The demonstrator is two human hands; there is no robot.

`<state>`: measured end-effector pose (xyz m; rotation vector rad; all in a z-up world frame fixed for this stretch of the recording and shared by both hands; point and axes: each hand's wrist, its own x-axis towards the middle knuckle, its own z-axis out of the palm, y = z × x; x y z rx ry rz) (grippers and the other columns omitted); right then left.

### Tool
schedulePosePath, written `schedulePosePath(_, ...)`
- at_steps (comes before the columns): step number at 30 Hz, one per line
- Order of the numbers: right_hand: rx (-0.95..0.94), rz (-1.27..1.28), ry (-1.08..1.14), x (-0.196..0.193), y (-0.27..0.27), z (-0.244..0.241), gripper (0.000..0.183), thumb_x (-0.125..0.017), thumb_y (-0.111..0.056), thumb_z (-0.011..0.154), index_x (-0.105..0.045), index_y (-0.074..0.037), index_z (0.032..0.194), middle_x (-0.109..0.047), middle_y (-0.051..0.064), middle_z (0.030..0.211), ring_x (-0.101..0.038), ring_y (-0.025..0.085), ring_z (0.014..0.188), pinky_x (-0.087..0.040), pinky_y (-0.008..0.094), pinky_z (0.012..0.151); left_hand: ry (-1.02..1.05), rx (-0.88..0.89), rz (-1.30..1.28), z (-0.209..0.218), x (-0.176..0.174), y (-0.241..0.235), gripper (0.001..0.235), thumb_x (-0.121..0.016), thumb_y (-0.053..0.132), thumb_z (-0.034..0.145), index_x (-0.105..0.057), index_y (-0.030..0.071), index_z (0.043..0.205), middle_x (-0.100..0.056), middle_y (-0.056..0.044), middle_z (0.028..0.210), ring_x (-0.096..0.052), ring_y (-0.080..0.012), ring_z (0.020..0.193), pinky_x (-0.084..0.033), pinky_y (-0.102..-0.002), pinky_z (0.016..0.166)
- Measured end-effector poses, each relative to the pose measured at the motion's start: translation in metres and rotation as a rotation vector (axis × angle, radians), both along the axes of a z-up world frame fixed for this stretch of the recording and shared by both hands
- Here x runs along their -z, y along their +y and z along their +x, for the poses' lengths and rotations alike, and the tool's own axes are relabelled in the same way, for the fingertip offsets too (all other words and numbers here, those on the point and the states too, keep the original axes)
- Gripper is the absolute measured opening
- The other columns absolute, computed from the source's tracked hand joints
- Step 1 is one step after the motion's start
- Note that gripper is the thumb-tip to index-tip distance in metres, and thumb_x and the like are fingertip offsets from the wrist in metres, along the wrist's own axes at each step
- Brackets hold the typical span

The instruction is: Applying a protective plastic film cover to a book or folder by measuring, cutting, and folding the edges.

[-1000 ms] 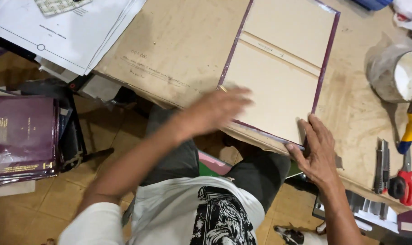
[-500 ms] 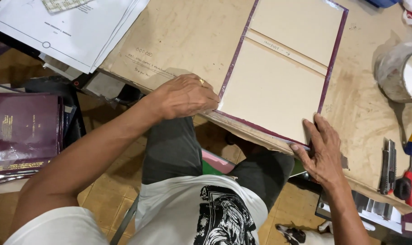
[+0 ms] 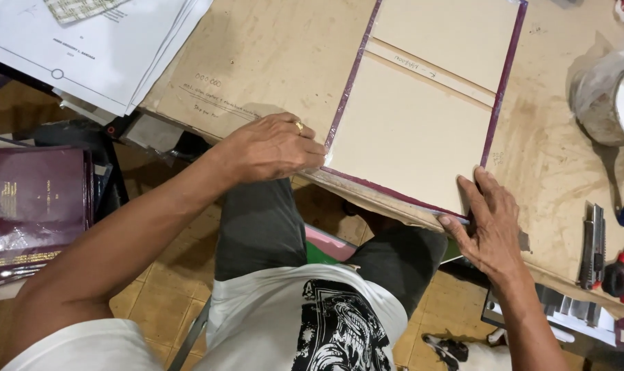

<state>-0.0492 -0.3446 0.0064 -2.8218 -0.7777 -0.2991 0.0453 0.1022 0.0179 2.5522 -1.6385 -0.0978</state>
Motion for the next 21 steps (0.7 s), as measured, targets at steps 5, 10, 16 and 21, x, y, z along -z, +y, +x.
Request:
schedulePosePath(5,-0.051,-0.001,-0.051,0.000,0.000,0.002,0.072,-0.055,-0.045,0.102,-0.029,-0.023,0.165,-0.032,0.012,0.168,-0.040,0.035,0.149,-0.036,0.054,0.108,-0.005,0.004,-0.040,-0.006,-0.006,-0.006,0.018,-0.066,0.005,0.089,-0.068,0.014,0.105,-0.075,-0.004,0.111,-0.073,-0.0274,0.096,-0.048,-0.053,0.106)
schedulePosePath(10,0.071,0.015,-0.032,0.007,-0.002,0.004,0.062,-0.062,-0.049,0.096,-0.058,-0.017,0.149,-0.051,0.022,0.149,-0.049,0.044,0.139,-0.034,0.054,0.116,-0.103,-0.096,-0.405,-0.009,0.022,-0.003,0.019,-0.064,0.037,0.097,-0.072,0.020,0.095,-0.077,-0.003,0.103,-0.071,-0.0255,0.111,-0.042,-0.052,0.109)
schedulePosePath(16,0.079,0.009,-0.013,0.001,0.005,0.001,0.049,-0.049,-0.041,0.107,-0.056,-0.021,0.151,-0.049,0.017,0.152,-0.046,0.041,0.142,-0.030,0.052,0.117,0.045,-0.425,-0.285,-0.021,-0.004,-0.017,0.076,-0.052,0.074,0.091,-0.049,0.031,0.153,-0.049,-0.016,0.155,-0.041,-0.0519,0.141,-0.023,-0.079,0.110)
schedulePosePath(21,0.116,0.008,0.003,0.006,0.004,0.000,0.044,-0.044,-0.036,0.110,-0.055,-0.025,0.152,-0.048,0.014,0.153,-0.044,0.038,0.142,-0.029,0.051,0.117,0.089,-0.507,-0.143,-0.021,-0.004,-0.025,0.059,-0.032,0.063,0.102,-0.042,0.041,0.155,-0.038,-0.009,0.165,-0.026,-0.0514,0.151,-0.011,-0.081,0.112)
